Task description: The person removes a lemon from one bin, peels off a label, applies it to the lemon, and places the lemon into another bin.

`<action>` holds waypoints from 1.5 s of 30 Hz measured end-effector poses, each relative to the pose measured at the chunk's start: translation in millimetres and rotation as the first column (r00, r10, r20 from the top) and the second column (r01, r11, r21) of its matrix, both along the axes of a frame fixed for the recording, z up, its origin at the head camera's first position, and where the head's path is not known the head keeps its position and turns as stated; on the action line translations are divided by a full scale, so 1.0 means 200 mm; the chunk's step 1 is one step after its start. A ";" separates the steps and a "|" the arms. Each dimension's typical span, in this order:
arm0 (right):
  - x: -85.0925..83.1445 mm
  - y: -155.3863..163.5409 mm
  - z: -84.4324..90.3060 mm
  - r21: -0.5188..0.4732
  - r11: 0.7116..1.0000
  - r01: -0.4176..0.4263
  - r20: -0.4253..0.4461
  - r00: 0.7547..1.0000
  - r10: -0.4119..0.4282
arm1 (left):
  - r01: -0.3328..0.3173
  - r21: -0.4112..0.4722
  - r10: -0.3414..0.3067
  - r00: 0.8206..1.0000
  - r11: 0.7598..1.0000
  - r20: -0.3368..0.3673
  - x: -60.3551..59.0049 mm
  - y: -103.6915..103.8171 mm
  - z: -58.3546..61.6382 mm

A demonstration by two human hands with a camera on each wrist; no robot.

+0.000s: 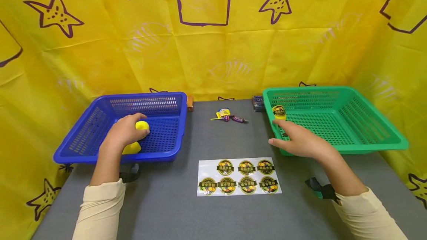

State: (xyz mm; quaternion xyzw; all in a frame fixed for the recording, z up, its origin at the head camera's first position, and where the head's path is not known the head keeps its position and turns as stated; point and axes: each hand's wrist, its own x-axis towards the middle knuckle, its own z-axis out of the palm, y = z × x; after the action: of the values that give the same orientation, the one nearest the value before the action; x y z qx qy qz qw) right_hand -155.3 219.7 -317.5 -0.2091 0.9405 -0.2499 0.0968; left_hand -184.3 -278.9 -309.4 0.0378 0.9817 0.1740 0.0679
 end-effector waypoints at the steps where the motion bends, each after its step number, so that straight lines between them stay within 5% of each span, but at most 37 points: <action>1: 0.02 0.00 -0.02 -0.011 1.000 0.004 -0.009 1.000 -0.005 | -0.010 -0.018 0.011 0.999 1.000 0.030 -0.01 -0.03 -0.01; 6: 0.08 0.00 -0.06 -0.012 0.999 0.031 -0.040 0.999 -0.032 | -0.038 -0.096 0.055 0.982 0.995 0.183 -0.02 -0.14 -0.06; 11: 0.08 0.00 -0.06 0.018 0.999 0.027 -0.060 0.998 -0.025 | 0.044 -0.083 -0.015 0.949 0.996 0.316 -0.03 -0.20 -0.12; 19: 0.08 0.00 -0.05 0.016 1.000 0.024 -0.062 0.998 -0.023 | 0.147 -0.052 -0.122 0.936 0.988 0.330 -0.04 -0.21 -0.15; 24: 0.09 0.02 -0.07 -0.008 1.000 0.025 -0.065 0.998 -0.025 | 0.122 -0.029 -0.103 0.928 0.992 0.357 -0.03 -0.19 -0.12; 30: 0.10 0.02 -0.10 -0.016 0.999 0.035 -0.110 0.993 -0.036 | 0.073 -0.041 -0.060 0.965 0.996 0.254 0.02 -0.13 -0.04; 35: 0.14 -0.01 -0.16 0.029 0.997 0.071 -0.233 0.971 -0.063 | 0.079 0.002 -0.079 0.996 0.997 -0.047 0.07 -0.01 0.05; 38: 0.15 -0.04 -0.21 0.075 0.992 0.097 -0.345 0.936 -0.065 | 0.042 0.023 -0.033 0.952 0.999 -0.304 0.11 0.13 0.09; 41: 0.16 -0.05 -0.24 0.089 0.989 0.116 -0.415 0.907 -0.069 | 0.046 0.055 -0.009 0.844 0.997 -0.536 0.14 0.31 0.09; 43: 0.16 -0.05 -0.25 0.094 0.988 0.123 -0.434 0.898 -0.070 | 0.101 0.055 -0.045 0.777 0.993 -0.628 0.14 0.44 0.06; 45: 0.16 -0.05 -0.25 0.099 0.987 0.129 -0.444 0.893 -0.072 | 0.186 0.035 -0.117 0.744 0.982 -0.658 0.15 0.57 0.02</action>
State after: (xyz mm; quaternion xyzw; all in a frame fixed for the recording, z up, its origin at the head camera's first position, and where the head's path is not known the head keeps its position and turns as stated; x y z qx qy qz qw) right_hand -123.7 209.5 -367.8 -0.2045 0.9615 -0.1411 -0.1177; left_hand -155.1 -165.2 -306.1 0.1788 0.9274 0.1919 -0.2667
